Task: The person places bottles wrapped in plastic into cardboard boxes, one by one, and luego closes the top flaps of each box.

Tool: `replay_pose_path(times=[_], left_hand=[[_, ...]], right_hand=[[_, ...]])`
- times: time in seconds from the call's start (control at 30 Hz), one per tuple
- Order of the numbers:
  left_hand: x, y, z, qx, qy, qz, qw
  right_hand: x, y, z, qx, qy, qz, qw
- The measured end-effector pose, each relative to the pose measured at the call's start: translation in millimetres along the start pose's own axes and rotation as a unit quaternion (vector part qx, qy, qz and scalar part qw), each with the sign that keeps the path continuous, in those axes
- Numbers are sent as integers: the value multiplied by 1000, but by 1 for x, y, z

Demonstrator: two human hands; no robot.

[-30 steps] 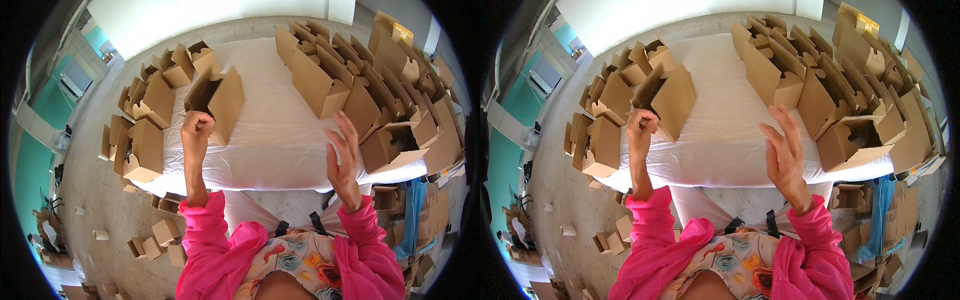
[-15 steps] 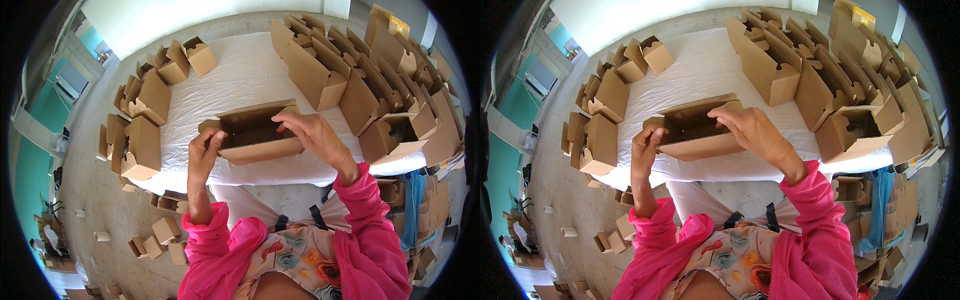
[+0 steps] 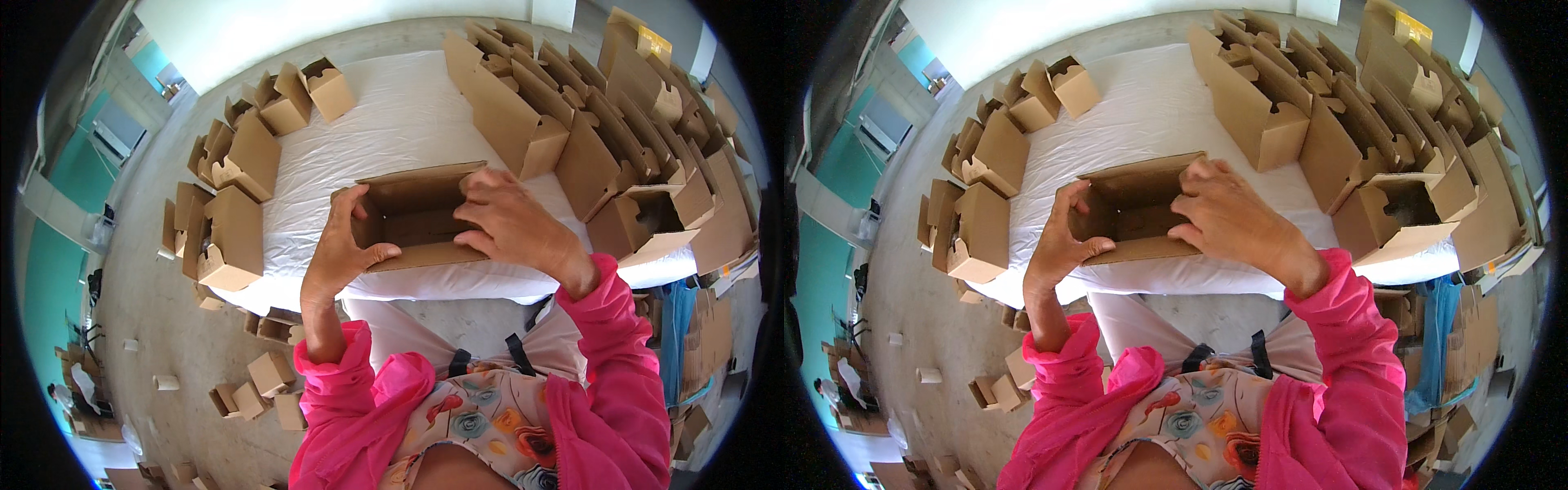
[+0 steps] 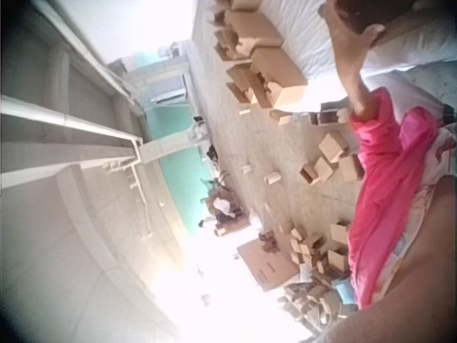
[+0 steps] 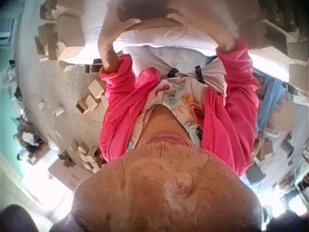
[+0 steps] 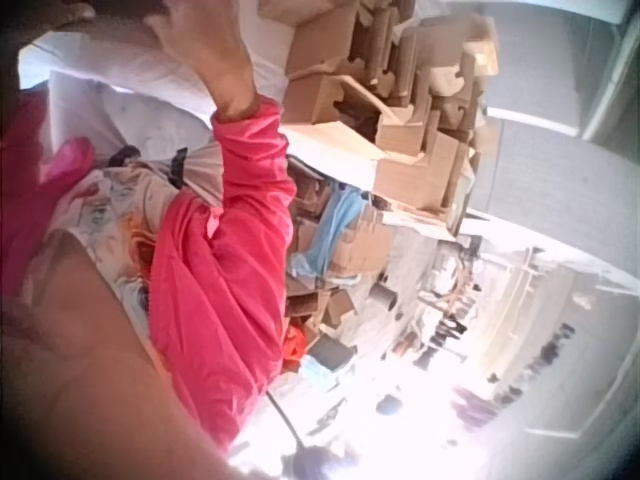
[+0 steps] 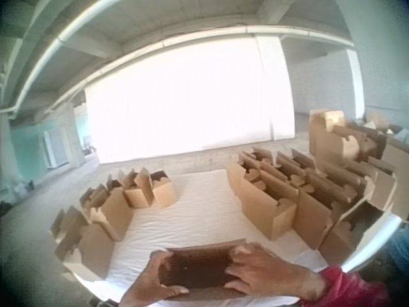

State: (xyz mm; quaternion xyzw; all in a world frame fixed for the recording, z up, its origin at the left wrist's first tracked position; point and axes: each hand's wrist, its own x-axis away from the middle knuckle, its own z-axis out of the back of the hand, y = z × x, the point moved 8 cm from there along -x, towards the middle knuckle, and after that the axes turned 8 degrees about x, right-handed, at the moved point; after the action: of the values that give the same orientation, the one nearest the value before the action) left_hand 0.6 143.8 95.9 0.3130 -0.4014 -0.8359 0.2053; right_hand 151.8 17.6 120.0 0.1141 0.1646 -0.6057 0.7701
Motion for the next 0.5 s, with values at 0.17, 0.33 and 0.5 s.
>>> replay_pose_path(times=[0.17,0.33,0.5], left_hand=[[12,-28,13,70,86,-19,994],[31,-36,62,27,269,-76,960],[51,-56,179,-404,419,-10,813]], right_hand=[[18,13,24,-6,46,-123,991],[47,34,10,-66,119,-240,961],[63,54,-1,-76,169,-292,938]])
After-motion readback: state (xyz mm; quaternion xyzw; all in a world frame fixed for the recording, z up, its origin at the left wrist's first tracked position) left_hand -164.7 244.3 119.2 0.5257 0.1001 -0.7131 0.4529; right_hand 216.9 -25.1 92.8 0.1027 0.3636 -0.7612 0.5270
